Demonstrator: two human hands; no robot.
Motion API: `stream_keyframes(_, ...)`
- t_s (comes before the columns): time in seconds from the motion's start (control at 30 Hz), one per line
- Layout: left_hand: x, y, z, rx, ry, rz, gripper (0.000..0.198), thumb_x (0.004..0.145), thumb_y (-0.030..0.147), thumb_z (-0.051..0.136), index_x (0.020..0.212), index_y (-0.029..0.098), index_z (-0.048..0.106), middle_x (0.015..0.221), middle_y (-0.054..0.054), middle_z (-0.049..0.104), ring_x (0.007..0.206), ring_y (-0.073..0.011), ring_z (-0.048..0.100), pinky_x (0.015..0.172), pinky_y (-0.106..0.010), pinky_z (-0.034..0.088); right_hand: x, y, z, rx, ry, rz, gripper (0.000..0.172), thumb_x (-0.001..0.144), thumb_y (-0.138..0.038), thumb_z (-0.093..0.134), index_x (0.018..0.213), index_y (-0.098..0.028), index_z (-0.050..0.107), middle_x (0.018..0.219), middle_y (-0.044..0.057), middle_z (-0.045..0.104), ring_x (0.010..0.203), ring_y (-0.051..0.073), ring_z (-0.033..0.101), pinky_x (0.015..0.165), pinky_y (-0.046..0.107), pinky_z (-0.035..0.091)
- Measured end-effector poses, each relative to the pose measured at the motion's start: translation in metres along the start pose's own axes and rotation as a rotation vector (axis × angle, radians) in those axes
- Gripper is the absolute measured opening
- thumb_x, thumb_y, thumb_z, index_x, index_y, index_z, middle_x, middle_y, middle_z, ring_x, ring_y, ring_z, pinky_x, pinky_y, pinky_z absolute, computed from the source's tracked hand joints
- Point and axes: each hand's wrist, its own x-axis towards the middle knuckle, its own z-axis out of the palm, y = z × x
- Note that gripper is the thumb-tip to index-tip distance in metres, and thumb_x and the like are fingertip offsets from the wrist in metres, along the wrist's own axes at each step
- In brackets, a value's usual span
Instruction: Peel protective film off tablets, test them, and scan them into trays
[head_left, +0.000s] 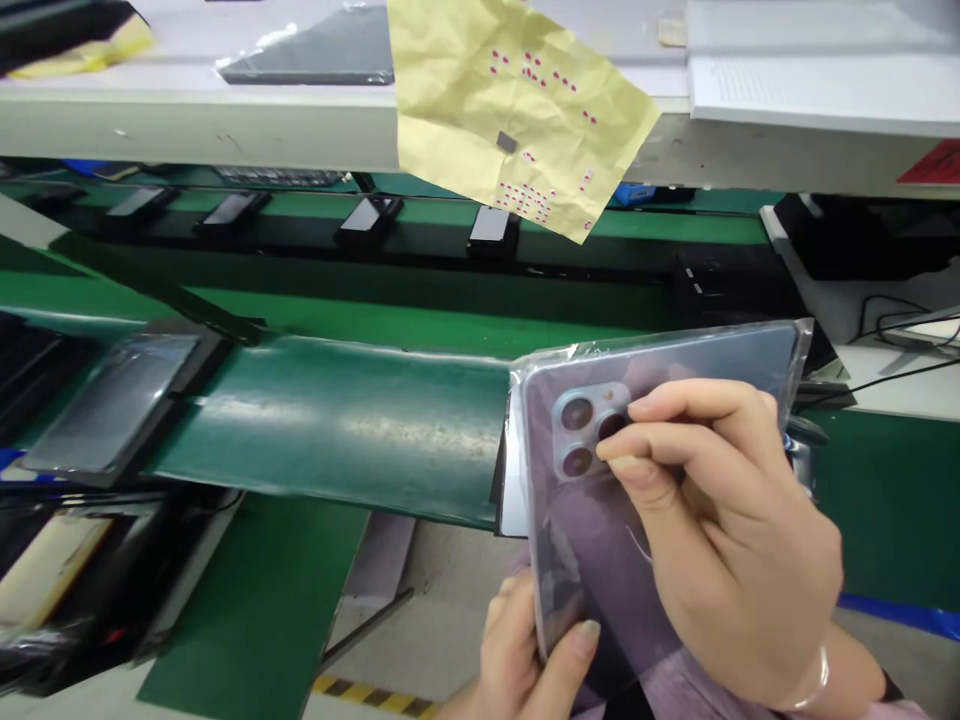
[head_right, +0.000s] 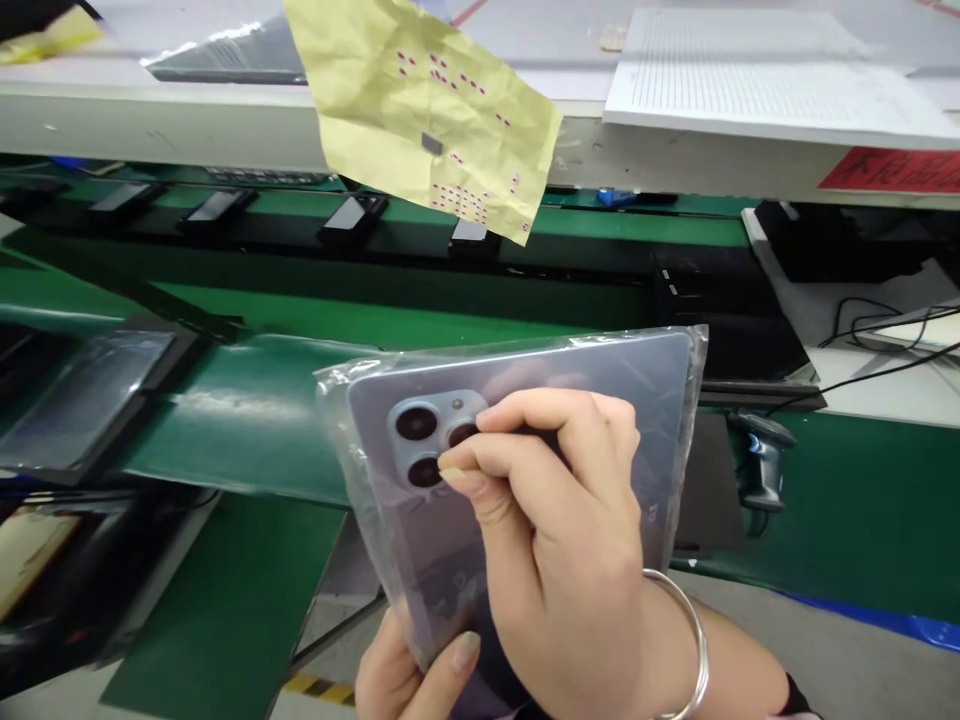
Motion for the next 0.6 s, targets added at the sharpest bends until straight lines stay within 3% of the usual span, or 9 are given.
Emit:
stream_keyframes(0.23, 0.0, 0.004, 0.001, -0.024, 0.0, -0.026, 0.031, 0.086, 0.047, 0.059, 0.111, 0.03, 0.068, 0.089, -0.002, 0.07, 0.082, -0.0193, 0.06, 0.081, -0.029, 0.044, -0.003, 0.001, -0.006, 0.02, 0.003, 0.021, 0.017, 0.087, -0.007, 0.058, 0.083, -0.022, 0.064, 0.095, 0.0, 0.059, 0.089, 0.013, 0.054, 0.079, 0.031, 0.045)
stream_keyframes(0.33, 0.003, 0.002, 0.001, 0.011, -0.029, -0.061, 0.033, 0.086, 0.051, 0.058, 0.099, 0.025, 0.072, 0.077, -0.003, 0.068, 0.074, -0.0181, 0.058, 0.076, -0.029, 0.044, 0.01, 0.009, -0.012, 0.07, -0.088, -0.09, 0.013, 0.089, -0.01, 0.056, 0.095, -0.021, 0.06, 0.12, 0.004, 0.058, 0.115, 0.019, 0.052, 0.096, 0.038, 0.042)
stream_keyframes(0.43, 0.006, 0.001, 0.002, 0.022, -0.026, -0.046, 0.03, 0.085, 0.051, 0.059, 0.094, 0.026, 0.073, 0.076, -0.001, 0.069, 0.07, -0.0152, 0.057, 0.072, -0.026, 0.043, 0.031, 0.019, -0.014, 0.162, -0.109, -0.242, 0.037, 0.087, -0.005, 0.057, 0.117, -0.025, 0.052, 0.135, 0.003, 0.053, 0.133, 0.023, 0.042, 0.112, 0.046, 0.033)
stream_keyframes(0.5, 0.007, 0.0, 0.003, 0.017, -0.018, -0.025, 0.029, 0.085, 0.051, 0.06, 0.098, 0.027, 0.072, 0.079, 0.0, 0.07, 0.072, -0.0146, 0.058, 0.072, -0.025, 0.042, 0.042, 0.023, -0.011, 0.206, -0.09, -0.235, 0.05, 0.085, -0.001, 0.057, 0.125, -0.031, 0.049, 0.136, -0.002, 0.053, 0.12, 0.02, 0.055, 0.106, 0.04, 0.042)
stream_keyframes(0.6, 0.008, -0.001, 0.004, 0.012, -0.045, -0.029, 0.03, 0.086, 0.05, 0.059, 0.101, 0.027, 0.071, 0.08, 0.0, 0.07, 0.07, -0.0138, 0.057, 0.071, -0.025, 0.042, 0.049, 0.029, -0.006, 0.283, -0.108, -0.128, 0.056, 0.084, -0.002, 0.058, 0.129, -0.034, 0.05, 0.133, -0.004, 0.056, 0.087, 0.016, 0.067, 0.078, 0.03, 0.056)
